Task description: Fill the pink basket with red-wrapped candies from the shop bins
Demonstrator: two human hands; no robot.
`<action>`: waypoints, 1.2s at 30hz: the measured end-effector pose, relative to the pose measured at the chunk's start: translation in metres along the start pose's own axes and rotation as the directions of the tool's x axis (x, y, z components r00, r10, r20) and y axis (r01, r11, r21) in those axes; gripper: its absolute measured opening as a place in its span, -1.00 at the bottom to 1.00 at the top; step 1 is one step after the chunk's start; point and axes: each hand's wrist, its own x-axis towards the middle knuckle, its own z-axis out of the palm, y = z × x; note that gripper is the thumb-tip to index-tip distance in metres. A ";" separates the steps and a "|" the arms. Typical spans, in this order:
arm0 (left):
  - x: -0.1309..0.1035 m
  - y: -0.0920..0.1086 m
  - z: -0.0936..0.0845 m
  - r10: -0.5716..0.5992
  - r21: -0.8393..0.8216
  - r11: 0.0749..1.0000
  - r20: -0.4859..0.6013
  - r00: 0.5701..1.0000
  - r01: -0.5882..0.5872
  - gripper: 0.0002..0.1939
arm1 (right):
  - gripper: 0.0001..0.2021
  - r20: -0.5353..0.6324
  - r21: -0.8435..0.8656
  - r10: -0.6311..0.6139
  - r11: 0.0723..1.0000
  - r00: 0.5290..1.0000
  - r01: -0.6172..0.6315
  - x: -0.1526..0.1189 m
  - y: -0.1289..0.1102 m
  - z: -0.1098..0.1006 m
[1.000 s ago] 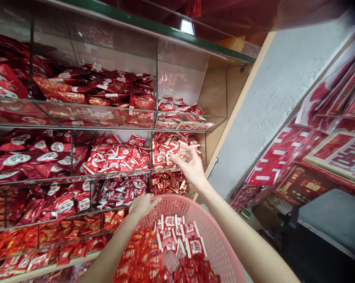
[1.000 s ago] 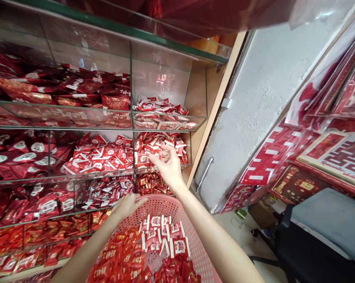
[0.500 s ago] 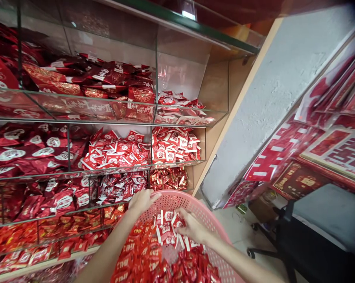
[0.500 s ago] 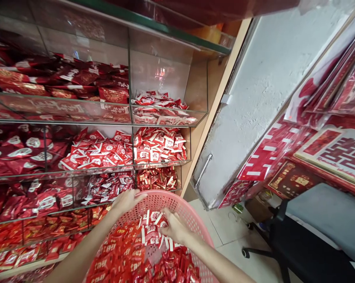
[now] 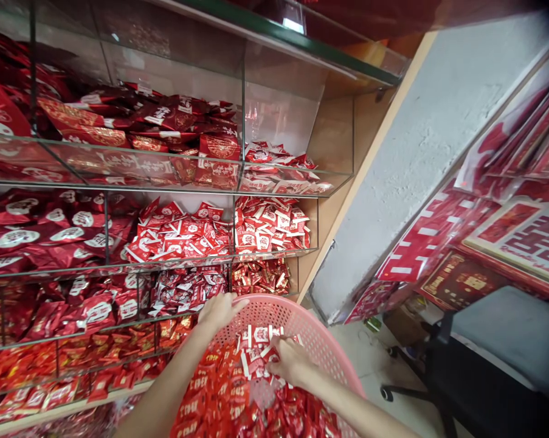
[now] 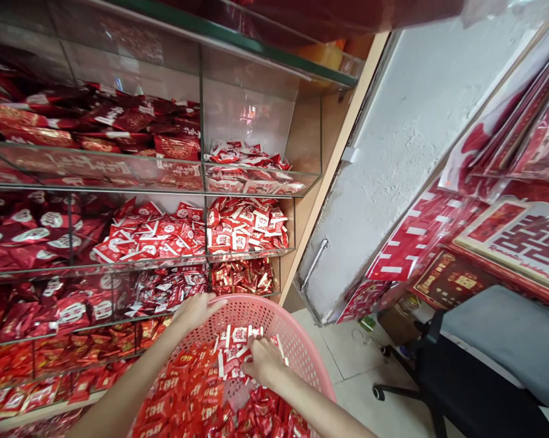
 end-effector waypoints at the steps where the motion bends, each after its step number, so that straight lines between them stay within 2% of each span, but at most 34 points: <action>1: 0.000 0.000 0.000 -0.002 0.002 1.000 0.000 1.000 0.002 -0.34 | -0.64 0.000 -0.019 0.009 1.000 1.000 -0.009 0.000 -0.001 0.001; 7: 0.000 0.000 0.000 -0.004 0.004 1.000 0.005 1.000 0.004 -0.34 | -0.59 -0.039 -0.051 -0.004 0.999 0.999 0.002 -0.001 -0.001 0.007; 13: -0.002 0.000 -0.001 -0.009 0.002 1.000 0.007 1.000 0.009 -0.35 | -0.69 0.018 -0.035 -0.015 0.999 1.000 0.015 -0.003 -0.004 0.002; 20: -0.002 0.001 -0.003 -0.027 -0.016 0.999 0.014 1.000 0.027 -0.36 | -0.70 0.054 0.000 0.001 1.000 0.999 -0.001 0.002 -0.003 0.000; 28: -0.003 0.002 -0.004 -0.021 -0.011 1.000 0.016 1.000 0.021 -0.35 | -0.74 0.048 0.091 -0.080 0.993 0.996 0.075 0.010 0.003 0.007; 31: -0.003 0.002 -0.004 -0.030 -0.013 0.999 0.017 0.999 0.030 -0.35 | -0.72 0.022 0.093 -0.057 0.994 0.998 0.054 0.015 0.001 0.007; 36: -0.001 0.001 -0.002 -0.029 -0.009 1.000 0.012 1.000 0.029 -0.34 | -0.64 -0.055 -0.009 0.003 1.000 0.998 -0.003 0.018 -0.008 0.005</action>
